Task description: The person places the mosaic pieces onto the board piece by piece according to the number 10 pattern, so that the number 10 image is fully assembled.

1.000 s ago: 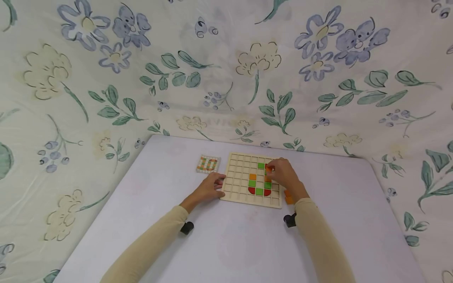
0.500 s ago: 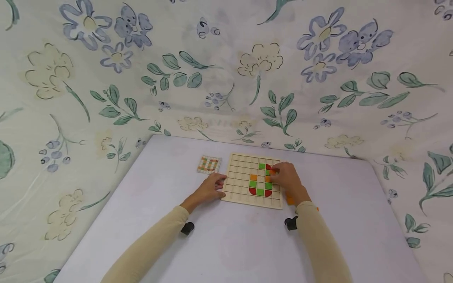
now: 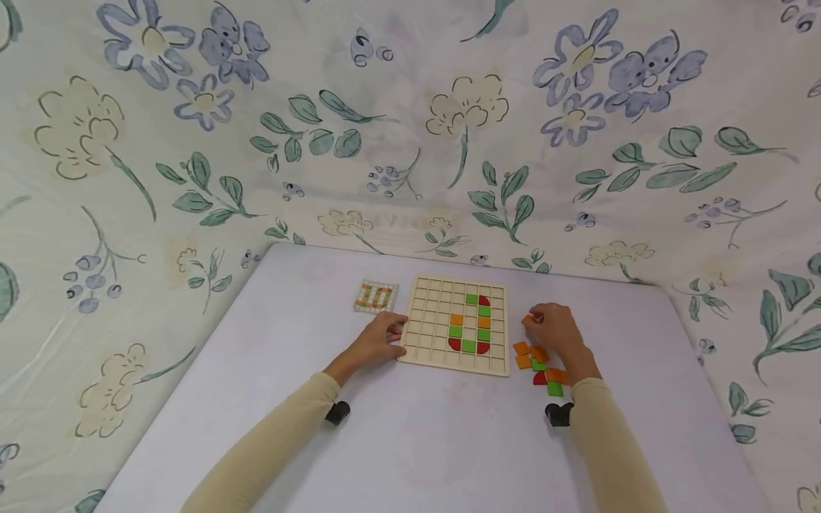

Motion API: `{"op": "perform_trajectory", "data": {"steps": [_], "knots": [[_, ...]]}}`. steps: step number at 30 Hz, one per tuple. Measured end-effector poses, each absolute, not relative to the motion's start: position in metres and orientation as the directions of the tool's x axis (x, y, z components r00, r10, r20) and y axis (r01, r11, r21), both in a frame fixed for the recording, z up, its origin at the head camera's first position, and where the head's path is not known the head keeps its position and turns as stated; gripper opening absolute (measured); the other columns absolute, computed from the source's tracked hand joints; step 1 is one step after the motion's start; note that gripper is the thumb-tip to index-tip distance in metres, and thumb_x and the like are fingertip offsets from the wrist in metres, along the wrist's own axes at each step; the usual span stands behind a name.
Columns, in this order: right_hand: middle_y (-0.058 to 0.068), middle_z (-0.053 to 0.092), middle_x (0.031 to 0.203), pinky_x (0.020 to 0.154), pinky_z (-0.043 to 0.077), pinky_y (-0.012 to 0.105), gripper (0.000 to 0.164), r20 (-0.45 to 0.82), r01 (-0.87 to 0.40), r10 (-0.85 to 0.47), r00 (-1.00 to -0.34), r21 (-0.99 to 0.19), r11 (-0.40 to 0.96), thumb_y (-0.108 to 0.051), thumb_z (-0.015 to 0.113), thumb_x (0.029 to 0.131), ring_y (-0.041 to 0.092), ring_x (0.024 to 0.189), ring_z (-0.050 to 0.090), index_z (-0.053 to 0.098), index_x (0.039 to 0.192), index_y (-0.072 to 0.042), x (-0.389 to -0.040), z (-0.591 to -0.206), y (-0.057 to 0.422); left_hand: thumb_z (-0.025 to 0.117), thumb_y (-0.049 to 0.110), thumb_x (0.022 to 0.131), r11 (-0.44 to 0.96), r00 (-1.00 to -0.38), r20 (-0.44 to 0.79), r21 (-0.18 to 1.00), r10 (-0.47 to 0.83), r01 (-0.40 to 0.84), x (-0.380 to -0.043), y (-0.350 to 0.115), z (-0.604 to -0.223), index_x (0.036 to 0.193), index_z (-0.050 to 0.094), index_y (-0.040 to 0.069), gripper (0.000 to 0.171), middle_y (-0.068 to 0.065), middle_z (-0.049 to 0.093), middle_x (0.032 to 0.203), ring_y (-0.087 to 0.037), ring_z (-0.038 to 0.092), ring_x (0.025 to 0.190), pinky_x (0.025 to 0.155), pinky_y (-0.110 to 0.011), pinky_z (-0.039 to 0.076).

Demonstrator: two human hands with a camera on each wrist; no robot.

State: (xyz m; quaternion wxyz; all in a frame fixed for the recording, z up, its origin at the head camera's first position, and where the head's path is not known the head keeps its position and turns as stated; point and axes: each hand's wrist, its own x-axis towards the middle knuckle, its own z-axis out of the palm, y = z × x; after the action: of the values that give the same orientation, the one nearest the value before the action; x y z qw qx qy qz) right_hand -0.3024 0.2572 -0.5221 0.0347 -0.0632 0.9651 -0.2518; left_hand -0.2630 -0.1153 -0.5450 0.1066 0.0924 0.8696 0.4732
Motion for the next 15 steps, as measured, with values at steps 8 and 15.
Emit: {"op": "perform_trajectory", "data": {"steps": [8, 15], "knots": [[0.014, 0.066, 0.094, 0.074, 0.057, 0.042, 0.022, -0.093, -0.135, -0.196, -0.976, -0.449, 0.883, -0.015, 0.068, 0.09, 0.028, 0.084, 0.056, 0.07, 0.103, 0.002, -0.27, -0.496, 0.266, 0.076, -0.007, 0.078, 0.54, -0.958, -0.092, 0.839, 0.271, 0.072, -0.262, -0.115, -0.542, 0.135, 0.049, -0.003, 0.063, -0.015, 0.045, 0.128, -0.026, 0.053, 0.112, 0.092, -0.021, 0.052], [0.005, 0.065, 0.088, 0.063, 0.056, 0.031, 0.018, -0.142, -0.15, -0.249, -0.958, -0.491, 0.858, -0.015, 0.071, 0.087, 0.023, 0.08, 0.056, 0.071, 0.099, -0.002, -0.234, -0.497, 0.284, 0.077, -0.006, 0.077, 0.541, -0.956, -0.084, 0.837, 0.28, 0.085, -0.261, -0.118, -0.543, 0.134, 0.05, -0.004, 0.063, -0.015, 0.046, 0.125, -0.026, 0.054, 0.11, 0.091, -0.022, 0.053]]}}
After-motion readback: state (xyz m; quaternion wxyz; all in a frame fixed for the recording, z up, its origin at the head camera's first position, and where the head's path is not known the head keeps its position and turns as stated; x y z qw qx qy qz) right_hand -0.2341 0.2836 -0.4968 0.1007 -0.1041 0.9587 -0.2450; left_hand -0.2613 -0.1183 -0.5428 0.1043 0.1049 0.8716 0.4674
